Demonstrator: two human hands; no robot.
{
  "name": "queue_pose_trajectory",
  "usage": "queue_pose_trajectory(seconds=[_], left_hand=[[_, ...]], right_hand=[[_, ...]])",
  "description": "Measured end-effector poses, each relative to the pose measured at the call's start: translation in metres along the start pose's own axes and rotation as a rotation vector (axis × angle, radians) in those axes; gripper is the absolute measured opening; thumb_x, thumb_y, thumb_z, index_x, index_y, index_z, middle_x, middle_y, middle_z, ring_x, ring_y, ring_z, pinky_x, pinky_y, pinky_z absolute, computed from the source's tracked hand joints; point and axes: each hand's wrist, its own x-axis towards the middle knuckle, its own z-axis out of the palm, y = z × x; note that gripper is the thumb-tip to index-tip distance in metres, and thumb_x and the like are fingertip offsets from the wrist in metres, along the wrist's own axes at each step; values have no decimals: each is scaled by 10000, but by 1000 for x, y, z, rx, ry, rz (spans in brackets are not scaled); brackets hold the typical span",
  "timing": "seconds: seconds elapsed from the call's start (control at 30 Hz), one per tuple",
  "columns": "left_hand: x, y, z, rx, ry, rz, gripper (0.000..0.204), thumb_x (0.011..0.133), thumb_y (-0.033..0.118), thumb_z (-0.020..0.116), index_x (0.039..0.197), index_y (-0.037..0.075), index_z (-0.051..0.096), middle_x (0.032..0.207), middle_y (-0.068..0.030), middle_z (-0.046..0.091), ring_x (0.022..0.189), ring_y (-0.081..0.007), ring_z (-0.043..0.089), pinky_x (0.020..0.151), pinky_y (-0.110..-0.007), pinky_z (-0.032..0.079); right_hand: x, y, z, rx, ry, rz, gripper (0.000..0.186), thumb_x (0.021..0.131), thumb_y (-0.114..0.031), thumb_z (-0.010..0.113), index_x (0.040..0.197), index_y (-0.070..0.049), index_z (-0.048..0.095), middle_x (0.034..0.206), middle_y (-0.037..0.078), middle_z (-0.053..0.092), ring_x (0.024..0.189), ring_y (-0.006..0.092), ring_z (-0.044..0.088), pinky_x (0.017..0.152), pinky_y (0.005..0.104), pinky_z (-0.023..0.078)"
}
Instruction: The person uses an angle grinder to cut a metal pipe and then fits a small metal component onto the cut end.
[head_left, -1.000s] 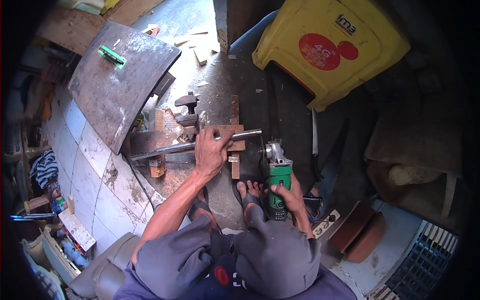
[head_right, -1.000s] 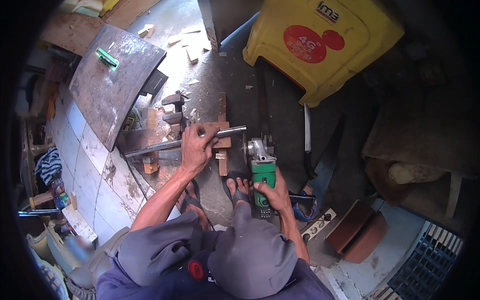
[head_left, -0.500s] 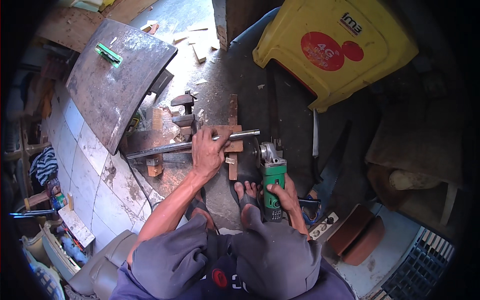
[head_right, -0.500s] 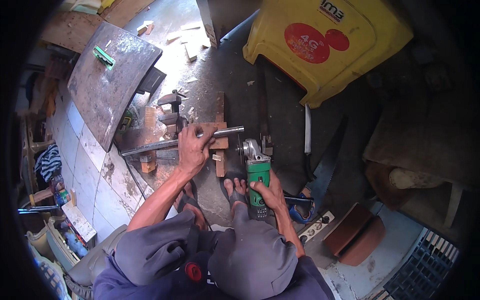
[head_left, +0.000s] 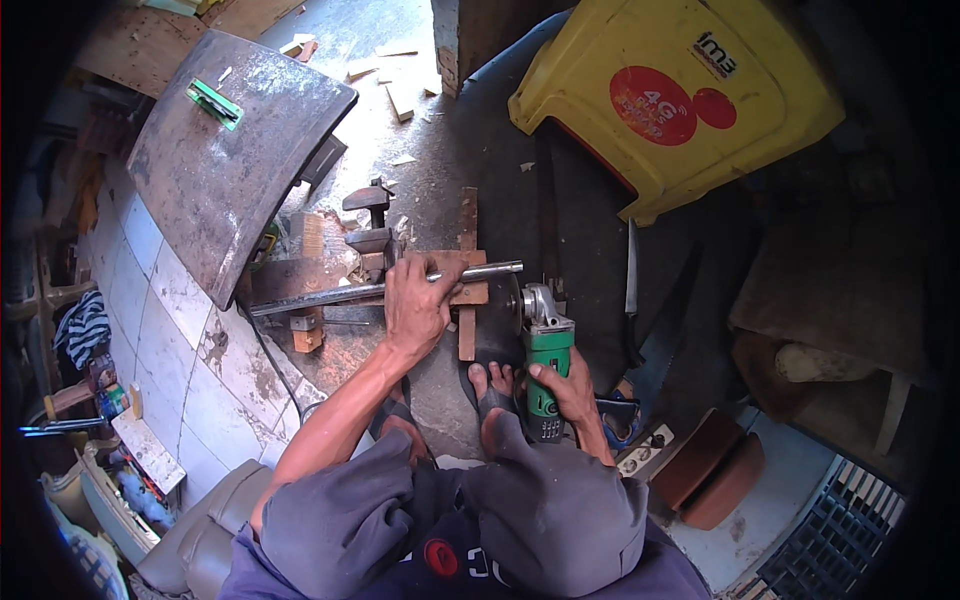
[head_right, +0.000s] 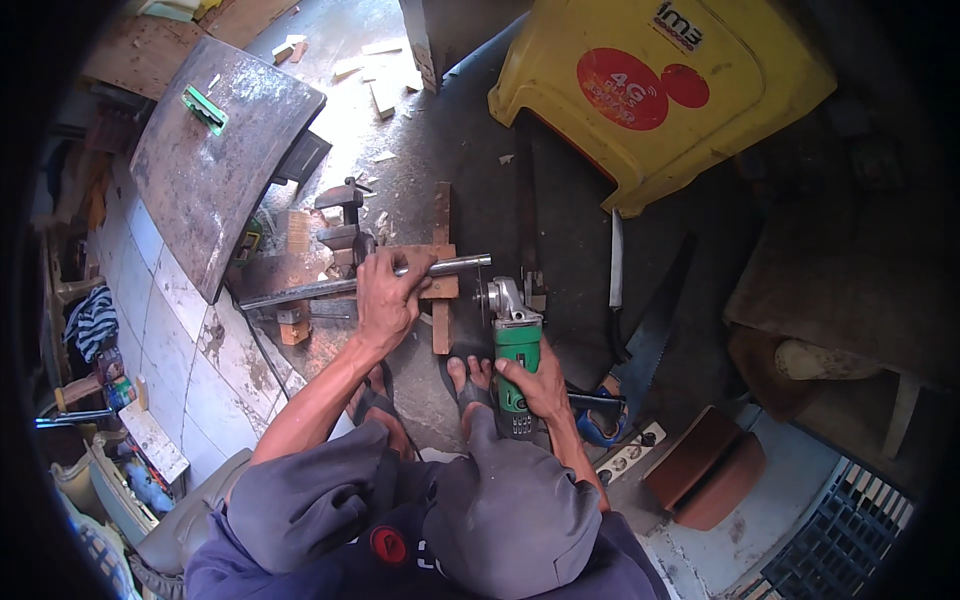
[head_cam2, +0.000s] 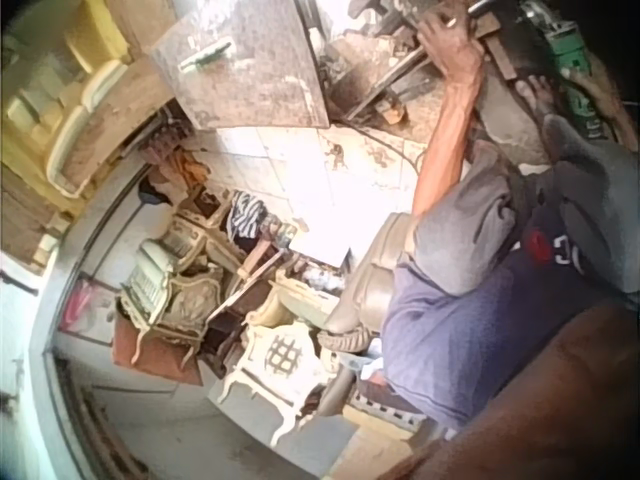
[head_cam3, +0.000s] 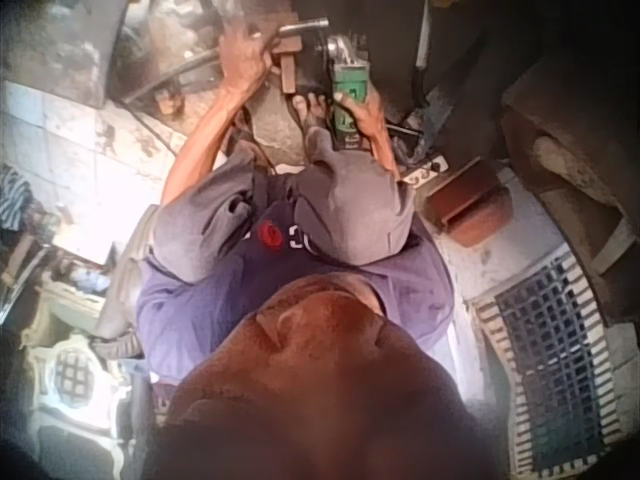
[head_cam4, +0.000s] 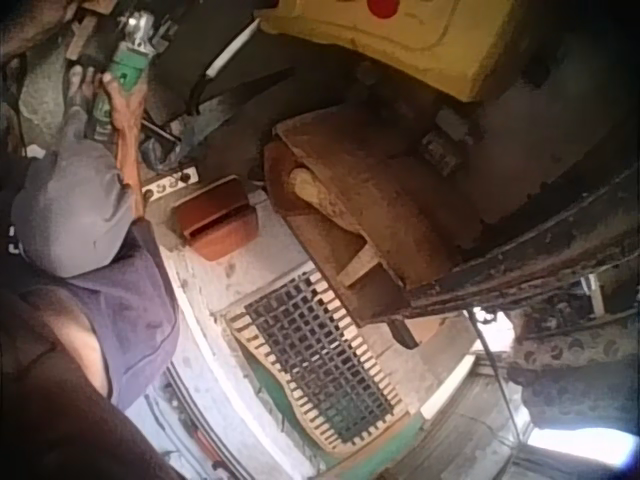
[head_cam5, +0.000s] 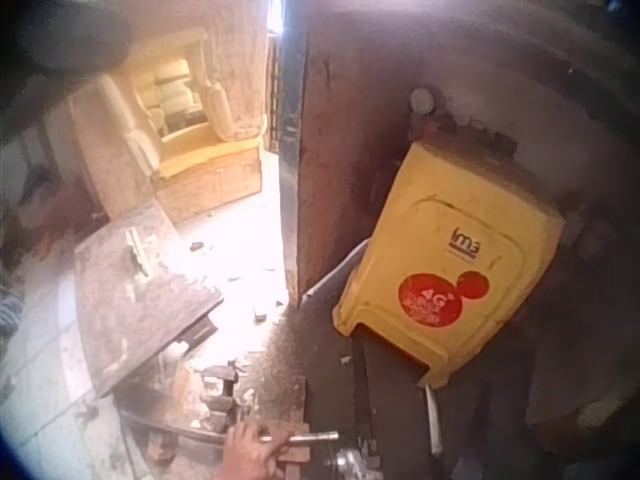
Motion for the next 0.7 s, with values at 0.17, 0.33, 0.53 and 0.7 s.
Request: queue_pose_trajectory(seconds=[0.17, 0.33, 0.53, 0.7], left_hand=[[0, 0, 0, -10, 5, -4, 367, 876, 138, 745, 1234, 216, 737, 1027, -138, 572, 982, -327, 555, 831, -459, 408], [-1, -1, 2, -19, 8, -12, 377, 868, 128, 751, 1234, 213, 735, 1028, -140, 567, 983, -330, 555, 832, -460, 406], [0, 0, 1, 2, -9, -12, 358, 884, 160, 747, 1237, 220, 736, 1039, -133, 588, 988, -317, 557, 832, -454, 415], [0, -1, 1, 4, -10, -11, 368, 882, 155, 743, 1244, 220, 736, 1027, -134, 583, 986, -318, 557, 831, -454, 415]], right_hand=[[0, 1, 0, 0, 3, 12, 592, 835, -299, 800, 1307, -2, 602, 1068, 105, 695, 961, 198, 666, 880, 356, 540], [1, -1, 1, 5, -1, 15, 599, 833, -305, 799, 1314, -8, 601, 1069, 108, 696, 963, 202, 669, 877, 354, 541], [1, 3, 0, 26, -7, 18, 588, 835, -302, 795, 1309, -10, 602, 1072, 103, 695, 964, 198, 665, 874, 352, 540], [1, 0, 1, 19, -12, 13, 587, 839, -300, 795, 1309, -9, 599, 1077, 101, 694, 966, 194, 662, 878, 350, 537]])
